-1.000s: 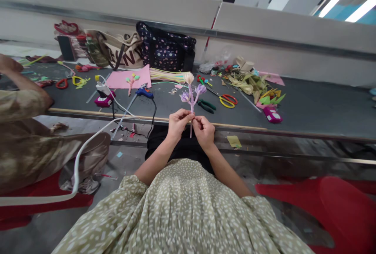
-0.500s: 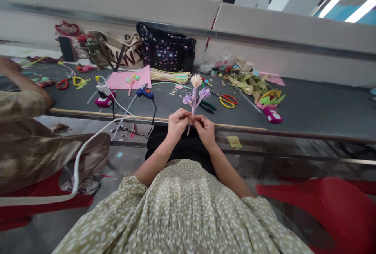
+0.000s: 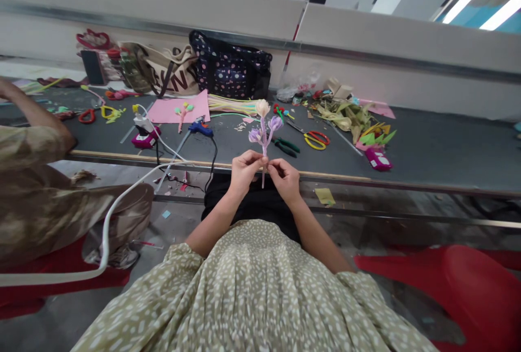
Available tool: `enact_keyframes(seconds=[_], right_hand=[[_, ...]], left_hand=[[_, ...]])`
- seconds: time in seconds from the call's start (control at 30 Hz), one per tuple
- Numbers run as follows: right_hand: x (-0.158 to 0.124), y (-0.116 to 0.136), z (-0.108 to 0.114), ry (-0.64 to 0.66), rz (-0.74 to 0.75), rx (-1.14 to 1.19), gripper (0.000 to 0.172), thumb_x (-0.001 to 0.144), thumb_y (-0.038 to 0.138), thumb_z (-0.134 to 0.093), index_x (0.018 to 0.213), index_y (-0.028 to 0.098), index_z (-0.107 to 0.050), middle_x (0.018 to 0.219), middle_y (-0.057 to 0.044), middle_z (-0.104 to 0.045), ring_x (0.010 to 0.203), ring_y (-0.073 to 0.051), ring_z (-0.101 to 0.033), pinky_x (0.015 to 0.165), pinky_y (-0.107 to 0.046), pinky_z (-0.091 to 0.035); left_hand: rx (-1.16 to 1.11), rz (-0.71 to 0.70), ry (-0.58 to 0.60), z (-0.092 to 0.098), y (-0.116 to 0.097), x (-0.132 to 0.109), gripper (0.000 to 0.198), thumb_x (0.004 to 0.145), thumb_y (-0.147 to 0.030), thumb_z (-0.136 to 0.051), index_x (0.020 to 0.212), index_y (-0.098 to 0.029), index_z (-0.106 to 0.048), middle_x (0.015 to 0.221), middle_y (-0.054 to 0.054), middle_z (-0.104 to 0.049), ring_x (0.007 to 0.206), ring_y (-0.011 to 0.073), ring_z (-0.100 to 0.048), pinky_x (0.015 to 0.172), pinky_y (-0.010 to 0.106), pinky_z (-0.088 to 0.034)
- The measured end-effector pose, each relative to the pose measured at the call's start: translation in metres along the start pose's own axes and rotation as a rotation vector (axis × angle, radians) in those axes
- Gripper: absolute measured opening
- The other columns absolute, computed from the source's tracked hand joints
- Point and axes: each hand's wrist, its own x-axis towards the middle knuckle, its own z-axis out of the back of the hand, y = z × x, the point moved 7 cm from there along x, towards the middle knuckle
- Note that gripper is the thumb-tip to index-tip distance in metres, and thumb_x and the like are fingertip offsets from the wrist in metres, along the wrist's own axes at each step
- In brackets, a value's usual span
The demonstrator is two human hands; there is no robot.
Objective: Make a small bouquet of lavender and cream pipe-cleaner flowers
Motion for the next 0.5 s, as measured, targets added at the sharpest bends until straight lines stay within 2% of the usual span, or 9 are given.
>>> enact_keyframes(seconds=[0.23,0.5], right_hand=[[-0.001,0.014,0.003,-0.005,0.059,-0.116,0.018,0.09,0.033,-0.056,0.085,0.02,-0.067,0.077,-0.001,-0.063,0.067,-0.014,-0.056,0.067,-0.026,-0.044],[-0.001,0.0,0.0,-0.001,-0.074,-0.04,0.023,0.088,0.039,-0.058,0.084,0.019,-0.068,0.067,0.002,-0.06,0.057,-0.011,-0.048,0.058,-0.025,-0.04]], left_hand=[[-0.093,0.091,0.012,0.001,0.009,0.002,0.023,0.067,-0.035,-0.079,0.071,-0.015,-0.069,0.065,0.0,-0.061,0.059,0.0095,-0.052,0.05,0.019,-0.04],[-0.134,0.09,0.085,-0.003,0.009,0.003,0.025,0.069,-0.036,-0.079,0.069,-0.015,-0.065,0.063,-0.001,-0.057,0.056,0.0079,-0.05,0.049,0.019,-0.039]])
